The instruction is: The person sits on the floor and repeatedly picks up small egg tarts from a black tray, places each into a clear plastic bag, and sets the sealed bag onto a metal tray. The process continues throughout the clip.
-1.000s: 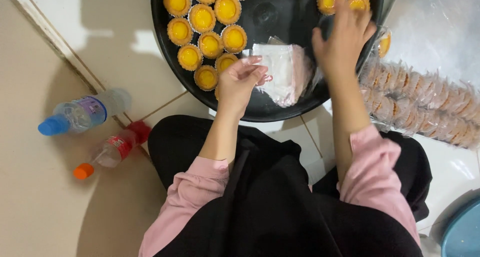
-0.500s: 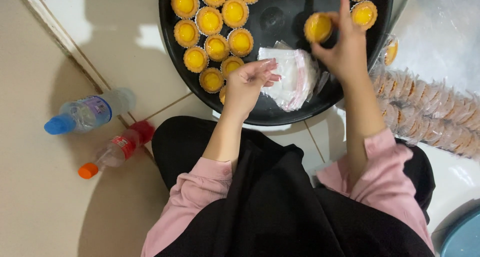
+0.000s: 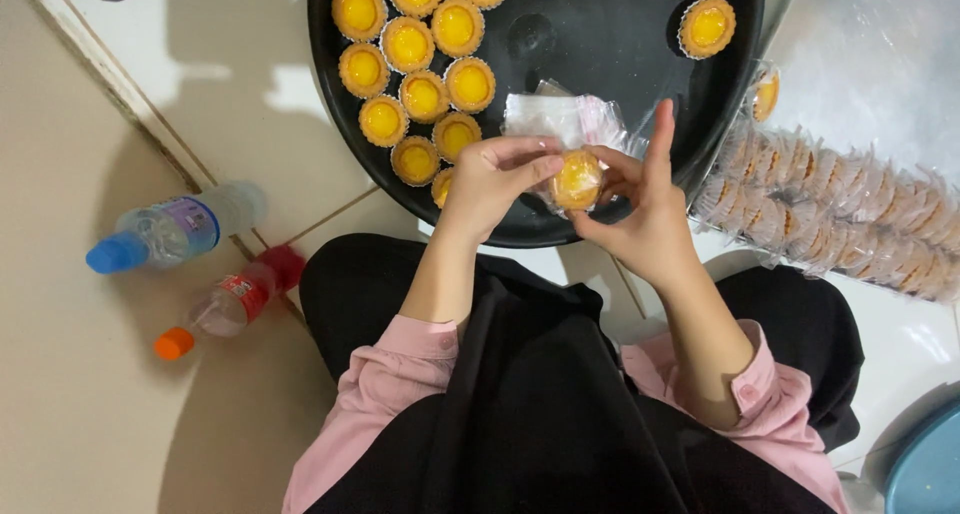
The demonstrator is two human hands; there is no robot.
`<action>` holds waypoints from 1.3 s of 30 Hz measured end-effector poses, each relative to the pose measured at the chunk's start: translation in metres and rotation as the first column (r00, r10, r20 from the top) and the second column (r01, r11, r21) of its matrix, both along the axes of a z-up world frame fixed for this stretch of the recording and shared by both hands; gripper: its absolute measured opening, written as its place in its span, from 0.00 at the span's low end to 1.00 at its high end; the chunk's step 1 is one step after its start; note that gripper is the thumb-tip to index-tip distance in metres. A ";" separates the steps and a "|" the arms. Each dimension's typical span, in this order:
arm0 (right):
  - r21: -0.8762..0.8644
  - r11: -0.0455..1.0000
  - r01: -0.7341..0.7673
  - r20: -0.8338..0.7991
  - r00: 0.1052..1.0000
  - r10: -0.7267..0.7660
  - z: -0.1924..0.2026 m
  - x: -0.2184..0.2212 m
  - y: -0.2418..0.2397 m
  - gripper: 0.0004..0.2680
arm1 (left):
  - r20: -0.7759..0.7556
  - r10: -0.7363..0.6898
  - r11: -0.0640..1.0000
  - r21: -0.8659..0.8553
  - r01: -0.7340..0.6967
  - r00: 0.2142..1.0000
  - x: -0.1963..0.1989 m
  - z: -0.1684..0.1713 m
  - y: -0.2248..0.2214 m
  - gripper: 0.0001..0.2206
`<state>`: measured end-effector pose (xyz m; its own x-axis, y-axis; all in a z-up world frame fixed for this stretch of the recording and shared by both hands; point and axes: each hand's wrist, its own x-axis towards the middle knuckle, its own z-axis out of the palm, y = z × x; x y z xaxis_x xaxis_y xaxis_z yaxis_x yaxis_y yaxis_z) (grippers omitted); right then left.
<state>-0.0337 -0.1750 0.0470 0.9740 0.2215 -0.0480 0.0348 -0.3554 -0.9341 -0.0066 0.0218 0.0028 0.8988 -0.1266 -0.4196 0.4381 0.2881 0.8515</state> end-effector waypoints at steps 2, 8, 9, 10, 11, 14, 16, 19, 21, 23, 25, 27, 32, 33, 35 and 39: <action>-0.064 0.998 0.011 0.042 0.999 -0.008 0.002 0.001 -0.001 0.49 | -0.011 -0.029 0.999 -0.016 0.028 1.000 -0.001 0.001 0.002 0.12; 0.049 0.998 -0.048 0.052 0.998 0.045 -0.008 0.005 -0.010 0.48 | -0.015 -0.112 0.976 -0.189 0.108 0.994 -0.004 -0.011 0.002 0.19; 0.176 0.984 -0.005 0.011 1.000 0.004 -0.012 0.004 -0.012 0.42 | -0.012 -0.085 0.967 -0.240 0.080 0.996 -0.004 -0.008 0.002 0.19; 0.299 0.953 0.041 -0.036 0.999 -0.032 -0.015 0.003 -0.013 0.37 | -0.010 -0.057 0.955 -0.291 0.051 0.998 -0.003 -0.004 0.002 0.20; 0.299 0.953 0.043 -0.036 0.999 -0.033 -0.015 0.003 -0.013 0.37 | -0.010 -0.058 0.955 -0.290 0.053 0.998 -0.003 -0.006 0.001 0.20; 0.460 0.840 0.286 -0.261 0.948 -0.179 -0.019 0.000 -0.012 0.18 | 0.027 -0.002 0.949 -0.314 0.010 1.000 -0.001 -0.010 -0.003 0.23; 0.316 0.896 0.313 -0.198 0.945 -0.260 -0.028 -0.002 -0.010 0.15 | 0.044 -0.053 0.961 -0.270 0.063 0.998 -0.001 -0.013 -0.004 0.21; 0.293 0.877 0.380 -0.157 0.924 -0.348 -0.033 0.003 -0.008 0.05 | 0.031 -0.102 0.966 -0.235 0.106 0.994 -0.001 -0.013 0.000 0.22; 0.288 0.876 0.386 -0.176 0.921 -0.348 -0.037 0.002 -0.014 0.05 | 0.006 -0.125 0.959 -0.257 0.122 0.992 -0.002 -0.007 -0.002 0.23; 0.282 0.876 0.392 -0.199 0.917 -0.346 -0.044 0.001 -0.020 0.04 | -0.022 -0.147 0.951 -0.280 0.135 0.989 -0.005 -0.008 -0.001 0.24; 0.410 0.799 0.439 -0.247 0.897 -0.366 -0.053 -0.002 -0.025 0.04 | -0.027 -0.199 0.926 -0.332 0.179 0.980 -0.007 -0.018 -0.001 0.26; 0.369 0.835 0.408 -0.236 0.910 -0.340 -0.040 -0.001 -0.021 0.05 | -0.048 -0.177 0.893 -0.428 0.140 0.983 -0.004 0.001 -0.002 0.23; 0.416 0.849 0.326 -0.236 0.940 -0.245 -0.021 0.004 -0.013 0.04 | -0.062 -0.138 0.798 -0.598 0.074 0.988 -0.009 -0.004 -0.005 0.17; 0.479 0.837 0.266 -0.241 0.956 -0.167 -0.019 0.005 -0.011 0.06 | -0.029 -0.116 0.823 -0.563 0.080 0.993 -0.007 -0.005 -0.004 0.19; 0.539 0.816 0.210 -0.241 0.966 -0.089 -0.024 0.007 -0.020 0.10 | 0.004 -0.098 0.846 -0.527 0.085 0.995 -0.005 -0.005 -0.001 0.21; 0.132 0.991 0.020 0.238 0.970 -0.051 -0.015 0.017 -0.030 0.12 | 0.021 -0.137 0.851 -0.509 0.128 0.990 -0.002 0.007 0.002 0.38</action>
